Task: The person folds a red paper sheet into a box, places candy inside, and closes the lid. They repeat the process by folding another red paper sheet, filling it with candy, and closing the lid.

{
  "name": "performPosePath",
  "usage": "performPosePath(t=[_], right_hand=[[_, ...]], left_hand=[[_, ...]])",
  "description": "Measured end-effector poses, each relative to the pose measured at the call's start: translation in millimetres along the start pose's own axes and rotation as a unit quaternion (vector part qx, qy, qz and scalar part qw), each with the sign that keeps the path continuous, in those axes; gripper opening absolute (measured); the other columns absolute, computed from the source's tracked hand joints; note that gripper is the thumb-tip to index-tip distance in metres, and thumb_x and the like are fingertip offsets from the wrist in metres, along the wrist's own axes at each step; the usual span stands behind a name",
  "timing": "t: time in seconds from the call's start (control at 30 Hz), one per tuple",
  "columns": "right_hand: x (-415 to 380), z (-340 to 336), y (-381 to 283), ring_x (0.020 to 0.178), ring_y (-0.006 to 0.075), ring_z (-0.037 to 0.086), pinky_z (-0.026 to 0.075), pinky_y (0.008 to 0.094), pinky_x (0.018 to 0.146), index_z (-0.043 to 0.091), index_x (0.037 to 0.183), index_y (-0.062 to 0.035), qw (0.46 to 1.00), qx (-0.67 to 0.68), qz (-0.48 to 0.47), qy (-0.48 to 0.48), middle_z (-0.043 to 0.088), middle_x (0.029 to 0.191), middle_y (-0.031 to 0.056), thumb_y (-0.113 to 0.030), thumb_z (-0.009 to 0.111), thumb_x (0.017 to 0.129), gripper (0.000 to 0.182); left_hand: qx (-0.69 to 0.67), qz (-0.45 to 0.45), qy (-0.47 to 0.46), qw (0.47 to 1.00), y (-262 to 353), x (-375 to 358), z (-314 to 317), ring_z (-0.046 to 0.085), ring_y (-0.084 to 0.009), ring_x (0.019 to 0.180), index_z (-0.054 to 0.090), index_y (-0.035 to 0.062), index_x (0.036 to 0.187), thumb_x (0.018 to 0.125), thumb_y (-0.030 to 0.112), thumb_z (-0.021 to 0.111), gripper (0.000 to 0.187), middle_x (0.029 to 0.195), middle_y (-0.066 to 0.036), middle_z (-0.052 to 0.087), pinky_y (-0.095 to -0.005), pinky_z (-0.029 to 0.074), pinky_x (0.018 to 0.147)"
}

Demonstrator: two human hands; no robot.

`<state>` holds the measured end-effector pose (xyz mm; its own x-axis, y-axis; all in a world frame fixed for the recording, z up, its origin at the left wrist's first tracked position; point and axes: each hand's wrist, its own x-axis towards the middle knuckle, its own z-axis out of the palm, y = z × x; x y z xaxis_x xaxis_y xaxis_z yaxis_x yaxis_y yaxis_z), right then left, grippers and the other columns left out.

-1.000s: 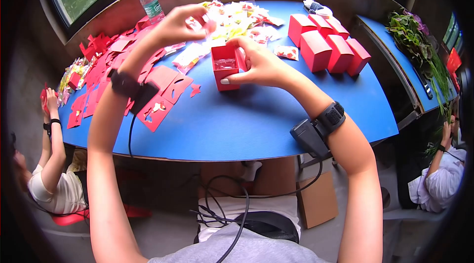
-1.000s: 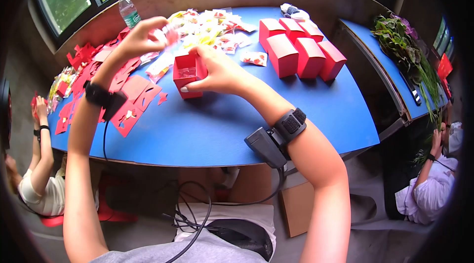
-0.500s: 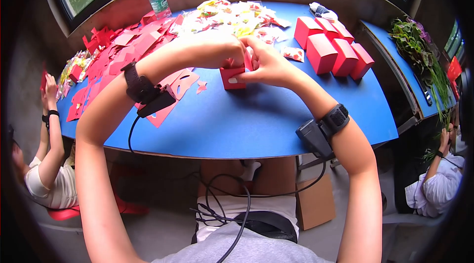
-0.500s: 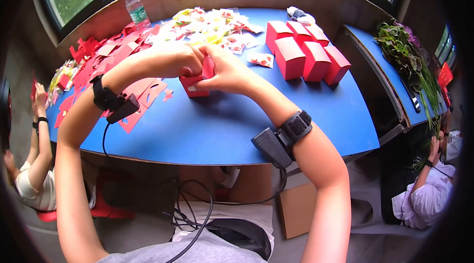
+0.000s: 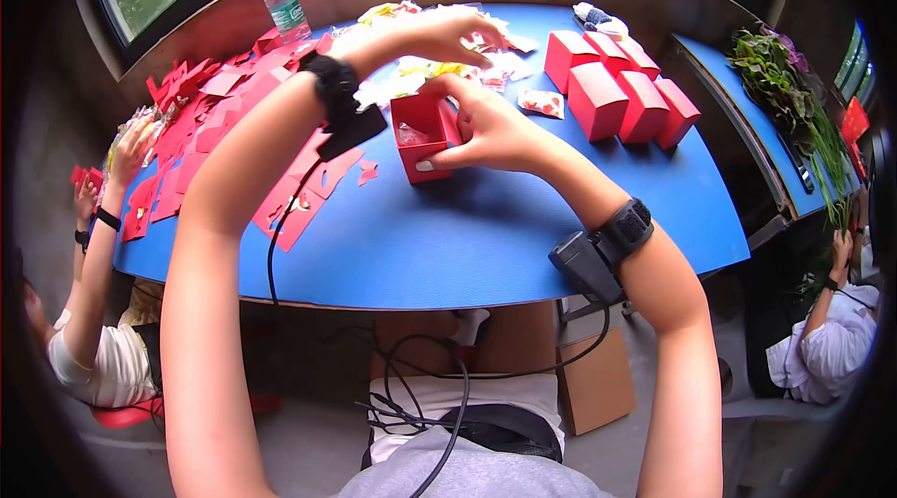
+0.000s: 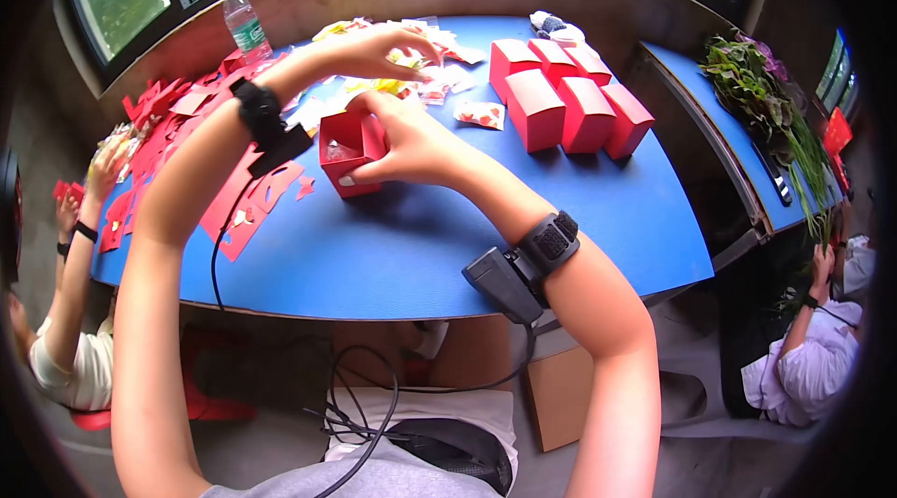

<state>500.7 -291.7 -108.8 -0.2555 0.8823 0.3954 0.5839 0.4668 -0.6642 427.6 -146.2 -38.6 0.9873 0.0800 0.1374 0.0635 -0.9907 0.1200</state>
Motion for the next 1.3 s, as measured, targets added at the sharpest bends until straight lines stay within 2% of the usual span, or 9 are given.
performPosePath(t=[0.17,0.33,0.5,0.67,0.9,0.97,1.07,1.2,1.3], right_hand=[[-3,-4,2,0.104,0.0201,0.055,0.047,0.0316,0.087,0.040,0.120,-0.0006,1.000,0.023,0.014,-0.006,0.055,0.110,0.0139,-0.021,0.079,0.064,0.072],[-4,-4,-3,0.102,0.0200,0.057,0.047,0.0319,0.087,0.040,0.121,-0.0001,1.000,0.006,0.013,-0.002,0.056,0.110,0.0137,-0.020,0.079,0.065,0.071],[-3,-2,1,0.103,0.0188,0.056,0.047,0.0316,0.088,0.039,0.121,-0.0002,1.000,0.003,0.014,0.005,0.055,0.112,0.0141,-0.019,0.078,0.066,0.070],[-3,-3,2,0.103,0.0194,0.057,0.048,0.0322,0.087,0.039,0.121,-0.0001,1.000,-0.008,0.013,0.008,0.055,0.112,0.0149,-0.021,0.079,0.066,0.072],[-4,-1,7,0.095,0.0192,0.060,0.050,0.0305,0.080,0.038,0.123,-0.0018,1.000,0.001,0.001,0.017,0.055,0.109,0.0154,-0.020,0.079,0.066,0.072],[-5,-5,-1,0.086,0.0148,0.059,0.049,0.0281,0.074,0.038,0.125,-0.0047,0.999,0.048,0.018,-0.005,0.057,0.103,0.0118,-0.018,0.079,0.065,0.074],[-5,-4,-4,0.079,0.0135,0.057,0.049,0.0274,0.072,0.038,0.126,-0.0057,1.000,0.000,0.011,0.010,0.058,0.099,0.0100,-0.018,0.078,0.065,0.074],[-5,-2,-10,0.077,0.0133,0.052,0.050,0.0270,0.070,0.036,0.126,-0.0074,0.998,0.030,0.054,0.005,0.052,0.111,0.0100,-0.017,0.080,0.063,0.078],[-4,-2,-13,0.078,0.0161,0.058,0.051,0.0292,0.070,0.034,0.124,-0.0027,0.996,0.065,0.064,0.019,0.051,0.111,0.0146,-0.013,0.078,0.062,0.077]], left_hand=[[0.174,0.063,-0.041,0.982,-34,42,55,0.056,-0.0262,0.101,0.064,0.0151,0.109,0.084,0.018,0.060,0.025,0.109,-0.010,0.058,-0.0377,0.047,0.080],[0.104,-0.015,-0.032,0.994,-6,30,40,0.060,-0.0305,0.096,0.064,0.0135,0.107,0.079,0.019,0.063,0.029,0.110,-0.013,0.062,-0.0388,0.049,0.079],[0.026,-0.073,-0.017,0.997,-13,34,55,0.060,-0.0314,0.093,0.051,0.0059,0.119,0.064,0.031,0.077,0.066,0.098,-0.019,0.063,-0.0406,0.047,0.075],[0.156,-0.003,0.091,0.984,-25,36,67,0.060,-0.0295,0.095,0.040,0.0039,0.131,0.073,0.006,0.063,0.062,0.104,-0.020,0.060,-0.0377,0.049,0.076],[0.180,-0.049,0.040,0.982,-25,14,54,0.063,-0.0288,0.086,0.050,0.0143,0.128,0.076,0.010,0.059,0.053,0.100,-0.015,0.063,-0.0397,0.049,0.077],[0.093,0.001,0.087,0.992,-54,21,56,0.059,-0.0314,0.096,0.058,0.0163,0.114,0.077,-0.001,0.055,0.040,0.103,-0.018,0.060,-0.0395,0.047,0.078],[0.036,-0.094,0.148,0.984,-25,6,15,0.054,-0.0370,0.093,0.057,0.0188,0.103,0.074,0.002,0.057,0.033,0.091,-0.017,0.054,-0.0449,0.045,0.077],[-0.177,-0.063,0.246,0.951,-2,-37,-28,0.060,-0.0144,0.079,0.054,0.0072,0.106,0.076,0.005,0.059,0.031,0.099,-0.009,0.057,-0.0259,0.048,0.070],[-0.279,-0.009,0.260,0.924,21,-87,-21,0.058,-0.0107,0.079,0.053,0.0060,0.106,0.078,0.003,0.057,0.028,0.101,-0.006,0.056,-0.0240,0.048,0.070]])
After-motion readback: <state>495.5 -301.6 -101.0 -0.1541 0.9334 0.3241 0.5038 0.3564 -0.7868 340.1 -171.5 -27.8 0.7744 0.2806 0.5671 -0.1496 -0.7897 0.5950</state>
